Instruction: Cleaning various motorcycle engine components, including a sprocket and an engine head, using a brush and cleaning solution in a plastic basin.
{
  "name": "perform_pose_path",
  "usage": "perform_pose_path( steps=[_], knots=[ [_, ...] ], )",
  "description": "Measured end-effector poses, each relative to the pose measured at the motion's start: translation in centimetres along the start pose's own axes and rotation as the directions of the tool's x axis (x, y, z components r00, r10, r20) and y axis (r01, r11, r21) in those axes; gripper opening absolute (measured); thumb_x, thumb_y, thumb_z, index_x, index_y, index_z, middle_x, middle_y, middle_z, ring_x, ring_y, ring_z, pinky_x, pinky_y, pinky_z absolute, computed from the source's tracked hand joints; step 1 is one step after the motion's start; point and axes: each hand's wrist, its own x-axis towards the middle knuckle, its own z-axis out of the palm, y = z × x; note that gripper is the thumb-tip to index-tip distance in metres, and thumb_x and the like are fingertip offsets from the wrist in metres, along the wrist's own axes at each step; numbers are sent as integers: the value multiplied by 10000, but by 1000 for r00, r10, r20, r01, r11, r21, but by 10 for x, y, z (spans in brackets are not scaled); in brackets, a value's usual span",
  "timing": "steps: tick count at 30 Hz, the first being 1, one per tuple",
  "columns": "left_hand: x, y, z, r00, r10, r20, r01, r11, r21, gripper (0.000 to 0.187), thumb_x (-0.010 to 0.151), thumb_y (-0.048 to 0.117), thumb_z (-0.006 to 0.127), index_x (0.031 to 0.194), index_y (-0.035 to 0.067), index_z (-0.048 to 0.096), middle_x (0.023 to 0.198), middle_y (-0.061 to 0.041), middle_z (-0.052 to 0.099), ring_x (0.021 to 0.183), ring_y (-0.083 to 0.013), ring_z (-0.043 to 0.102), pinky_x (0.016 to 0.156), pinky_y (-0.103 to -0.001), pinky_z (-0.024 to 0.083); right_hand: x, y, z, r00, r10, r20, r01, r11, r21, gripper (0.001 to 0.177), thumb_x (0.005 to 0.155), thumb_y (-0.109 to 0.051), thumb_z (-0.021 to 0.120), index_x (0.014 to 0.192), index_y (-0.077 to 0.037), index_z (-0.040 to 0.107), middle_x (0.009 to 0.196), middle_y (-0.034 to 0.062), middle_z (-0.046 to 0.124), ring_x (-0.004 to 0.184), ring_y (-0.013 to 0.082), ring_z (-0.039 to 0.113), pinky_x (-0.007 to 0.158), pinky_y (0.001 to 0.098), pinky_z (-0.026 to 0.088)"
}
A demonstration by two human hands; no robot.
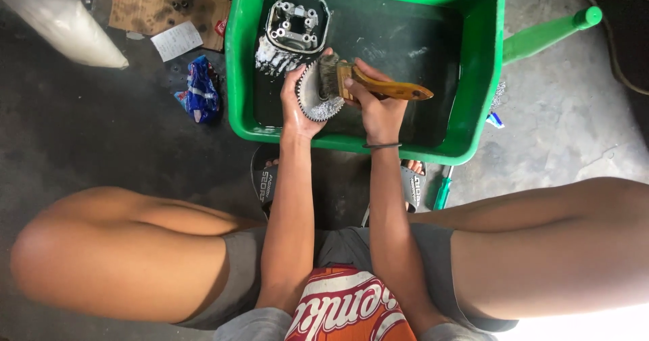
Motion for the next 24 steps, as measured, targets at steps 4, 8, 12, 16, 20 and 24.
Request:
perform_pose_path(
  steps=[4, 8, 12, 16, 20, 24],
  knots=[
    [-3, 3, 1, 999, 0, 34, -2, 999, 54, 634, 912, 459, 610, 1474, 168, 575, 1368, -230, 635, 1213, -394, 615, 1010, -517, 502, 9, 5, -9, 999, -25, -44, 25, 1000, -7, 377, 738, 0, 896, 1102, -25, 798, 797, 236, 700, 685, 262, 744, 575, 393, 705],
    [-4, 2, -2, 1000, 14, 14, -13, 1000, -17, 617, 915, 438, 600, 1455, 140, 581, 1359, -259, 625, 1238, -452, 607, 1025, -585, 509, 20, 17, -29, 985, -35, -172, 16, 994, -110, 323, 744, -29, 884, 1058, -42, 810, 860, 217, 710, 656, 287, 764, 523, 371, 709],
    [-10, 7, 4, 998, 54, -43, -56, 997, -47, 614, 906, 460, 607, 1435, 150, 584, 1264, -230, 658, 1147, -434, 659, 903, -569, 573, 33, 39, -49, 974, -83, -212, 31, 971, -239, 285, 758, -24, 869, 1034, -16, 800, 869, 248, 722, 613, 334, 763, 451, 389, 702],
    [-13, 13, -2, 993, 73, -87, -78, 995, -54, 634, 896, 478, 612, 1454, 180, 571, 1321, -210, 636, 1193, -436, 646, 953, -589, 567, 34, 42, -54, 973, -24, -228, -31, 972, -233, 260, 781, -50, 836, 1031, 5, 791, 758, 253, 710, 571, 303, 748, 445, 393, 702],
    [-25, 13, 28, 981, 121, -155, -133, 988, -74, 619, 869, 474, 626, 1411, 177, 593, 1267, -190, 648, 1143, -407, 650, 912, -523, 545, 33, 34, -50, 975, 62, -214, -129, 941, -312, 298, 810, -150, 792, 1094, -57, 792, 863, 162, 748, 702, 217, 751, 534, 318, 712],
    [-31, 12, 42, 966, 162, -200, -174, 984, -41, 577, 852, 445, 626, 1351, 156, 622, 1190, -165, 673, 1066, -368, 662, 844, -451, 522, 33, 31, -47, 967, 170, -189, -237, 874, -423, 364, 824, -195, 718, 1178, -137, 780, 1107, 42, 783, 942, 157, 763, 648, 255, 706]
  ],
)
